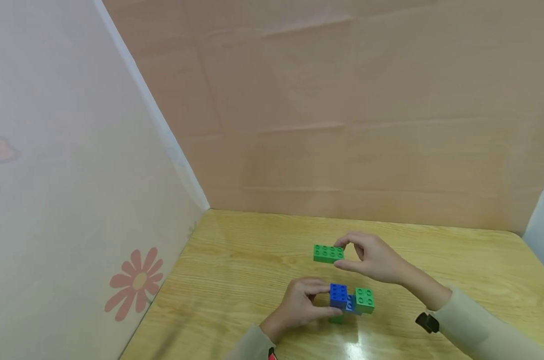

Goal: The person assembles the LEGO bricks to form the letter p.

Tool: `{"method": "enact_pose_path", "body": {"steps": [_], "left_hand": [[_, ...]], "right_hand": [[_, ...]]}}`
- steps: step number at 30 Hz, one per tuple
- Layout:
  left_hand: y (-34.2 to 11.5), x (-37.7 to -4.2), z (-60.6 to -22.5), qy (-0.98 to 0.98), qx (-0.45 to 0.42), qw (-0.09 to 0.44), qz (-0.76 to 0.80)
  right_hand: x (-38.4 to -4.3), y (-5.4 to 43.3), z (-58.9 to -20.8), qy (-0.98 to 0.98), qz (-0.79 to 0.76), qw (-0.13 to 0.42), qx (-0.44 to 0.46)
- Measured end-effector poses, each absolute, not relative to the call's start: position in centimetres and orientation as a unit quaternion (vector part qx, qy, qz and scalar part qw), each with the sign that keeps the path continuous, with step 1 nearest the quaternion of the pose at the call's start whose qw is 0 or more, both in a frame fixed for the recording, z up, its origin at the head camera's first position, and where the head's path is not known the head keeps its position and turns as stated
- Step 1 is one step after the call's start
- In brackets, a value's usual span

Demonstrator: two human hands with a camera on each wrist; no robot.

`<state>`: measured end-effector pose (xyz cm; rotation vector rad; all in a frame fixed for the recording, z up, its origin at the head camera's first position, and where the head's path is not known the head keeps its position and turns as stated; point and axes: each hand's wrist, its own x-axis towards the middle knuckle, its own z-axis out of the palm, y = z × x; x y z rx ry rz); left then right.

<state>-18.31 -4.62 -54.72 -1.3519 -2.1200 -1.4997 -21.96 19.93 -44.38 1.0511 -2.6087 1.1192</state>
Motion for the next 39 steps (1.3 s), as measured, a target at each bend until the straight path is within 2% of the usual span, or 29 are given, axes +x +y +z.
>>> {"method": "enact_pose_path", "body": {"steps": [13, 18, 22, 25, 30, 39], "left_hand": [[-4.8, -18.3, -54.7, -0.732, -0.434, 0.084, -0.518], [-4.7, -18.2, -54.5, -0.738, -0.440, 0.102, -0.502], [-4.8, -18.3, -54.5, -0.735, -0.441, 0.091, -0.507], [-4.8, -18.3, -54.7, -0.732, -0.438, 0.076, -0.516], [-4.7, -18.3, -54.7, -0.729, -0.442, 0.082, -0.516], [-4.6, -18.1, -54.4, -0.729, -0.438, 0.078, -0.520]], "right_hand": [[-18.0, 21.0, -43.9, -0.847, 0.373, 0.104, 0.365], [-16.6, 21.3, -44.2, -0.843, 0.374, 0.118, 0.369], [-15.8, 21.5, -44.5, -0.840, 0.371, 0.130, 0.374], [-15.3, 21.6, -44.7, -0.840, 0.367, 0.140, 0.374], [-14.9, 21.8, -45.1, -0.834, 0.367, 0.156, 0.382], [-14.6, 21.5, -44.7, -0.846, 0.333, 0.149, 0.390]]}}
